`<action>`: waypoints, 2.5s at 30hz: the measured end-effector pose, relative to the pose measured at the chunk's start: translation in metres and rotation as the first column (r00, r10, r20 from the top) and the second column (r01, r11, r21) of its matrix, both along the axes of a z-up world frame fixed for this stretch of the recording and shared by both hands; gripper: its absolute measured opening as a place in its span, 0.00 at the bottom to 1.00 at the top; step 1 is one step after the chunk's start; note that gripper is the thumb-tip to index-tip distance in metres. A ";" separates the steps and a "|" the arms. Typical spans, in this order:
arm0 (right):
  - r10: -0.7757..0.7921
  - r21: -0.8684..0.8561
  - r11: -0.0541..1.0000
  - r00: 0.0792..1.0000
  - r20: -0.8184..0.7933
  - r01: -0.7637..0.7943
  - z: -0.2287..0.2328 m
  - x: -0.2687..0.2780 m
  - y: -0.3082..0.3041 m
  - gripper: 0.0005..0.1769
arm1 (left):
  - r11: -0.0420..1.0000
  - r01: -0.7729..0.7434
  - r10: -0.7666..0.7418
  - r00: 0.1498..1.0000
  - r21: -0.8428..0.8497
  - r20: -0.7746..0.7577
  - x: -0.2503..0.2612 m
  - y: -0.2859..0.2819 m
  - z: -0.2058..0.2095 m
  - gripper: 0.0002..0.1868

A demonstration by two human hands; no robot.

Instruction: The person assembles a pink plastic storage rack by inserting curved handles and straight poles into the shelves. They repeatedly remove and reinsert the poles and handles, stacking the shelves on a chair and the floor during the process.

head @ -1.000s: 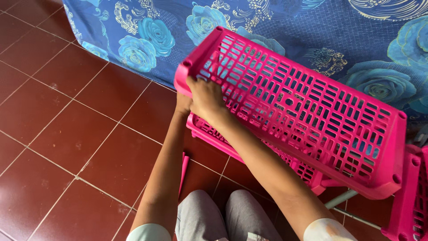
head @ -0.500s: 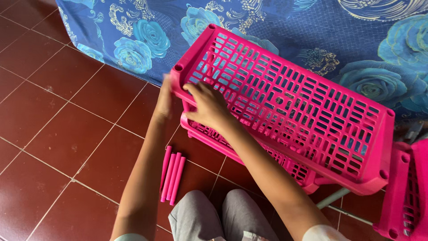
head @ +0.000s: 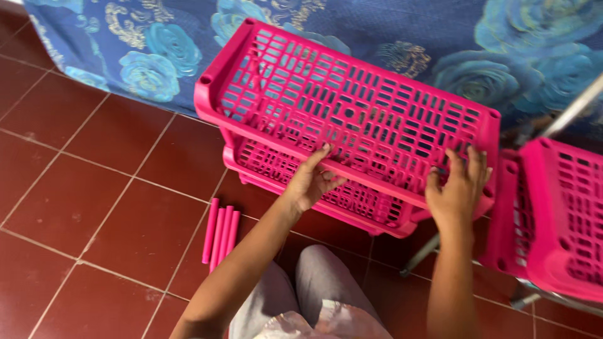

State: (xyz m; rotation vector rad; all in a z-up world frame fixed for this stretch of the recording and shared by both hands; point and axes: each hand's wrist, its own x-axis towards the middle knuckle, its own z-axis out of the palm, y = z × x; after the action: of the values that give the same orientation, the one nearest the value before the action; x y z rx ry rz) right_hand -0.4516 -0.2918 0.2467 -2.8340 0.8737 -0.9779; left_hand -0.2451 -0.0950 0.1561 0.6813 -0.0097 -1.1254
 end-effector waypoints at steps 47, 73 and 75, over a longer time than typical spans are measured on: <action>0.206 0.458 0.575 0.661 0.721 -0.678 -0.167 -0.050 -0.035 0.35 | 0.990 -0.130 -0.141 -0.824 0.059 0.548 -0.129 -0.103 0.063 0.44; -0.123 0.575 0.261 0.564 0.816 -0.775 -0.129 0.022 -0.108 0.31 | 0.995 -0.062 -0.098 -0.640 0.076 0.762 -0.131 -0.046 0.107 0.36; -0.071 0.527 0.253 0.528 0.846 -0.811 -0.142 0.030 -0.118 0.28 | 0.997 -0.077 -0.062 -0.578 0.021 0.814 -0.127 -0.046 0.110 0.33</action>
State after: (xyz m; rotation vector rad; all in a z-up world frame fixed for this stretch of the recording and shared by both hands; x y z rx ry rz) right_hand -0.4212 -0.4101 0.1051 -1.2536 0.2488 -0.9419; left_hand -0.3717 -0.1415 0.2660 1.6586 -1.7663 0.1242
